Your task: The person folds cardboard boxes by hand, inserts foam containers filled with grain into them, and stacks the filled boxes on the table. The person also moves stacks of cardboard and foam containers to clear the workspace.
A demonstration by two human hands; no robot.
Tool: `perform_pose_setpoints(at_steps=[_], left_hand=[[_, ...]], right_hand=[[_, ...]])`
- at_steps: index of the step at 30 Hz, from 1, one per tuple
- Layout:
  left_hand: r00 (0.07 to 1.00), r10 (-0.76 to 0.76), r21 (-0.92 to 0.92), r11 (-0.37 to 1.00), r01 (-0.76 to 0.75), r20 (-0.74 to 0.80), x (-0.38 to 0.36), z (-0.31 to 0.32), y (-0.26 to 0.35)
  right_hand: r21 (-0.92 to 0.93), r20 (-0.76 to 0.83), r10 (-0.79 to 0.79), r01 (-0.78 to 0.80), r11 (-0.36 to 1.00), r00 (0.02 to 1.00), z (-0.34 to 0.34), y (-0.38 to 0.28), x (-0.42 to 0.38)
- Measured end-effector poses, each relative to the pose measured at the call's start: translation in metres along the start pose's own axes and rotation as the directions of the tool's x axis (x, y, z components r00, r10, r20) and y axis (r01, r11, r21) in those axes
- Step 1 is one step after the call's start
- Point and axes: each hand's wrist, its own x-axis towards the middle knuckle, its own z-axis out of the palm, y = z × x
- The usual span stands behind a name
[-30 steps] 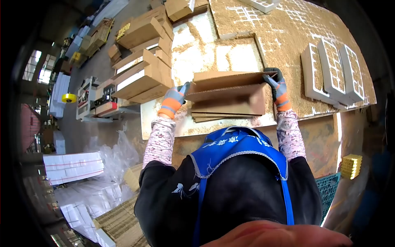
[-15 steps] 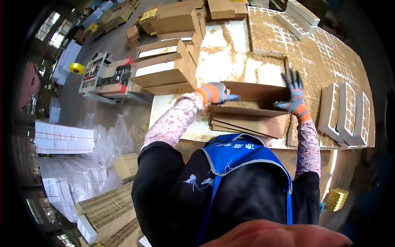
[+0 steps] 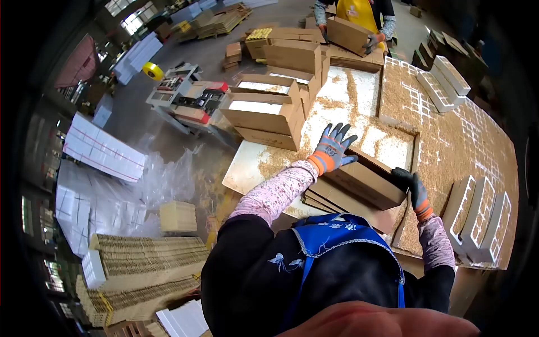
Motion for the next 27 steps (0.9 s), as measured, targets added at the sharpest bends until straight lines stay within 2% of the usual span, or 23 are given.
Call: perform_pose_setpoints(at_steps=[1, 2, 3, 5, 7, 8, 9, 11, 13, 15, 16, 17, 18, 19, 20, 21, 22, 23, 24, 25, 26, 27], left_hand=[[0.986, 0.031, 0.025, 0.999, -0.027, -0.164, -0.002, 0.013, -0.003], [0.991, 0.062, -0.037, 0.998, -0.058, 0.114, -0.003, 0.014, -0.005], [0.982, 0.054, -0.037, 0.998, -0.048, 0.18, -0.008, 0.009, -0.002], [0.97, 0.053, 0.042, 0.997, -0.065, 0.238, -0.013, -0.003, 0.008], [0.98, 0.053, 0.085, 0.994, -0.07, 0.192, -0.012, 0.001, 0.016], [0.989, 0.05, 0.118, 0.991, -0.066, 0.14, -0.012, 0.005, 0.024], [0.975, 0.159, -0.11, 0.984, -0.142, 0.158, -0.007, -0.01, 0.031], [0.911, 0.233, -0.066, 0.972, -0.223, 0.341, 0.003, -0.043, 0.051], [0.9, 0.33, -0.002, 0.939, -0.344, 0.284, 0.004, -0.026, 0.052], [0.823, 0.516, -0.006, 0.848, -0.53, 0.238, 0.009, -0.035, 0.061], [0.818, 0.504, -0.046, 0.857, -0.513, 0.279, 0.011, -0.037, 0.069], [0.855, 0.427, -0.077, 0.902, -0.425, 0.295, 0.013, -0.03, 0.074], [0.861, 0.427, -0.076, 0.903, -0.424, 0.274, 0.015, -0.026, 0.075], [0.864, 0.412, -0.119, 0.911, -0.395, 0.291, 0.018, -0.025, 0.078], [0.865, 0.404, -0.095, 0.914, -0.394, 0.298, 0.018, -0.026, 0.08], [0.861, 0.412, -0.078, 0.91, -0.408, 0.299, 0.017, -0.027, 0.079], [0.857, 0.421, -0.069, 0.905, -0.42, 0.298, 0.015, -0.027, 0.079], [0.859, 0.415, -0.054, 0.906, -0.419, 0.299, 0.016, -0.027, 0.08], [0.862, 0.412, -0.054, 0.908, -0.415, 0.296, 0.018, -0.027, 0.081], [0.856, 0.418, -0.067, 0.906, -0.419, 0.304, 0.02, -0.028, 0.081], [0.854, 0.415, -0.075, 0.907, -0.414, 0.313, 0.02, -0.03, 0.08], [0.869, 0.384, -0.06, 0.921, -0.386, 0.312, 0.021, -0.031, 0.078]], right_hand=[[-0.284, 0.046, -0.142, 0.149, 0.947, 0.989, 0.005, 0.006, -0.006], [-0.599, 0.179, -0.216, 0.28, 0.75, 0.96, 0.013, -0.005, -0.013], [-0.81, 0.319, -0.233, 0.392, 0.436, 0.919, 0.017, -0.016, -0.019], [-0.797, 0.343, -0.218, 0.406, 0.447, 0.914, 0.014, -0.011, -0.023], [-0.836, 0.43, -0.219, 0.478, 0.269, 0.876, 0.013, -0.011, -0.022], [-0.834, 0.451, -0.198, 0.49, 0.254, 0.87, 0.009, -0.01, -0.021], [-0.818, 0.488, -0.187, 0.522, 0.243, 0.852, 0.005, -0.013, -0.019], [-0.815, 0.505, -0.174, 0.533, 0.226, 0.846, 0.007, -0.029, -0.022], [-0.826, 0.498, -0.194, 0.53, 0.191, 0.845, 0.004, -0.012, -0.026], [-0.809, 0.516, -0.249, 0.562, 0.173, 0.82, 0.001, 0.004, -0.024], [-0.784, 0.525, -0.316, 0.594, 0.18, 0.79, 0.0, 0.016, -0.022], [-0.791, 0.504, -0.335, 0.581, 0.191, 0.796, -0.001, 0.02, -0.025], [-0.787, 0.471, -0.386, 0.575, 0.221, 0.793, -0.004, 0.027, -0.026], [-0.801, 0.435, -0.383, 0.544, 0.248, 0.815, -0.008, 0.022, -0.03], [-0.852, 0.377, -0.418, 0.486, 0.194, 0.827, -0.013, 0.012, -0.039], [-0.89, 0.212, -0.464, 0.366, 0.272, 0.86, -0.024, 0.0, -0.051], [-0.918, -0.022, -0.511, 0.185, 0.351, 0.859, -0.037, -0.013, -0.064], [-0.903, -0.286, -0.614, 0.009, 0.43, 0.736, -0.056, -0.017, -0.081], [-0.876, -0.473, -0.635, -0.25, 0.412, 0.611, -0.082, -0.009, -0.1], [-0.765, -0.643, -0.613, -0.424, 0.484, 0.46, -0.115, 0.011, -0.122], [-0.666, -0.705, -0.657, -0.568, 0.484, 0.267, -0.135, 0.009, -0.15], [-0.536, -0.684, -0.673, -0.82, 0.204, 0.28, -0.162, 0.019, -0.182]])
